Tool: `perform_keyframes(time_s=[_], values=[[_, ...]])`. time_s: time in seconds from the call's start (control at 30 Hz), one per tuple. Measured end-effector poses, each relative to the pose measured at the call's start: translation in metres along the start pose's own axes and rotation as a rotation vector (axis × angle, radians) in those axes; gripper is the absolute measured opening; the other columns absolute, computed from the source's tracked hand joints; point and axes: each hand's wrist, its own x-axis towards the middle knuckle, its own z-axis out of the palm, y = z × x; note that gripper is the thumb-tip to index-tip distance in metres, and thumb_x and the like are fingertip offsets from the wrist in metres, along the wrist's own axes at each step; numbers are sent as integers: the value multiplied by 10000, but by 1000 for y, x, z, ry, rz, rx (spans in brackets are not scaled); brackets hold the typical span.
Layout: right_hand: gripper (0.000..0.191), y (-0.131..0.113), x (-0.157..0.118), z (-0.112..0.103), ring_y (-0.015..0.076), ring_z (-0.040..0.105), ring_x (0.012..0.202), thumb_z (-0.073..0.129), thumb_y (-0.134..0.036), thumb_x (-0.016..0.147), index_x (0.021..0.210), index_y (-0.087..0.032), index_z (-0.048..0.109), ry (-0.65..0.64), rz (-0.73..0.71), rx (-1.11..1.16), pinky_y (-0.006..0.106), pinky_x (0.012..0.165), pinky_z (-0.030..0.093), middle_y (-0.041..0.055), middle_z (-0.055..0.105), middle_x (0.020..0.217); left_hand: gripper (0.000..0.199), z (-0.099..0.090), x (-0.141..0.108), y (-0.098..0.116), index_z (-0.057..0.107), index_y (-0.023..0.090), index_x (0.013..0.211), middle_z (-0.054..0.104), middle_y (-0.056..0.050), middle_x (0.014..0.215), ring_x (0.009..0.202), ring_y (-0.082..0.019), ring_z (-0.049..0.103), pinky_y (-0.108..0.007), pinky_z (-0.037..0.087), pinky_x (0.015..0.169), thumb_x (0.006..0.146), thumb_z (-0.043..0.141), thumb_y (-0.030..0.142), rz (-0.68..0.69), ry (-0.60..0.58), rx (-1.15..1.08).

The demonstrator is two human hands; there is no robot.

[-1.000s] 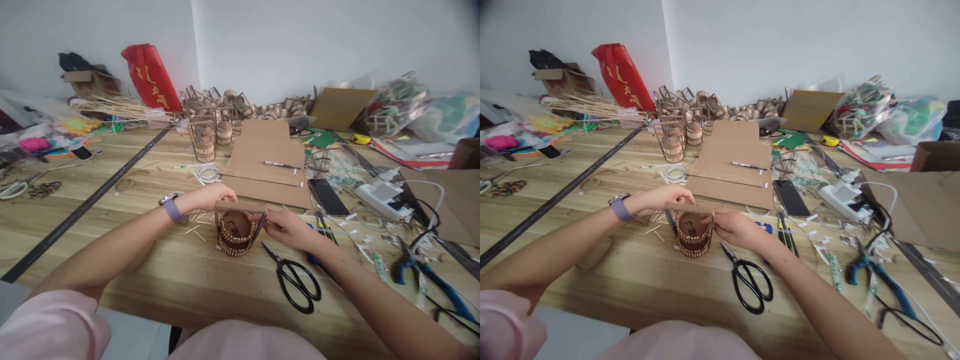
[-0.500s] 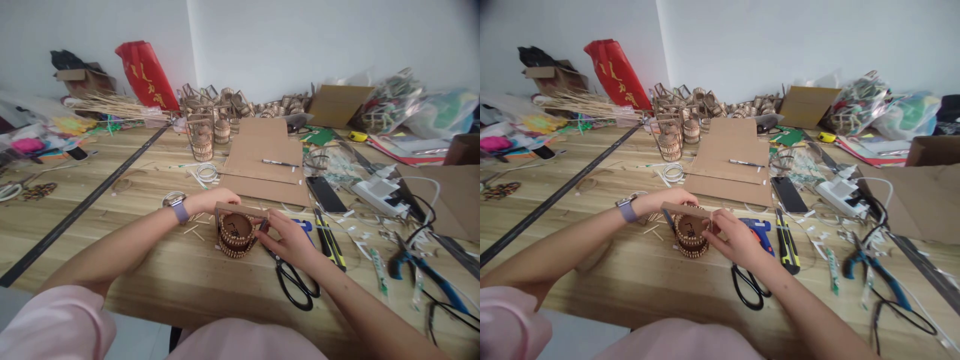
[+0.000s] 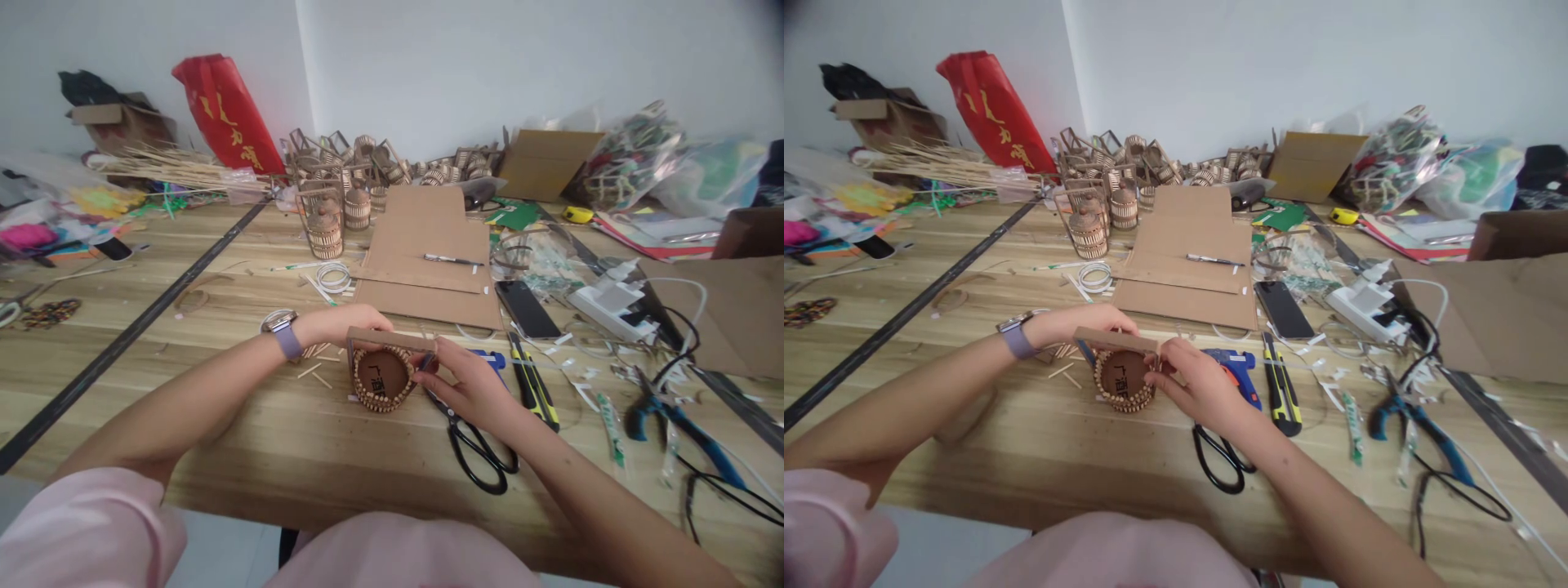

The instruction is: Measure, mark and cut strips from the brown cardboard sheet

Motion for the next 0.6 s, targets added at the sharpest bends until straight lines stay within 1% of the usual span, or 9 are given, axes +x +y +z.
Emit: perform_keyframes(time_s=[0.13,0.27,0.4,0.6], values=[[168,-1,1,-1,147,609,697,523,-313,976,872,-197,584,0,2,9,244,628,489,42,658,787,147,1,1,3,706,163,868,706,16,817,746,-131,592,-188,386,616,818,581,220,-13,-16,-5],[181,0,0,-1,145,610,693,518,-327,977,871,-199,589,-2,19,12,244,628,488,39,654,783,143,2,2,1,705,159,866,714,8,822,747,-137,601,-194,397,618,812,600,240,-30,-16,-9],[193,0,-1,-2,141,606,684,512,-347,980,883,-201,593,-15,39,18,244,626,482,29,640,770,160,4,3,-3,703,143,864,715,-8,802,725,-143,609,-205,402,617,794,576,211,-50,21,-11],[205,-1,2,-3,141,598,675,507,-350,982,871,-203,598,-36,39,12,243,612,471,24,622,752,180,13,1,-13,710,154,884,723,-21,838,737,-153,617,-221,396,630,777,606,255,-59,92,-9]])
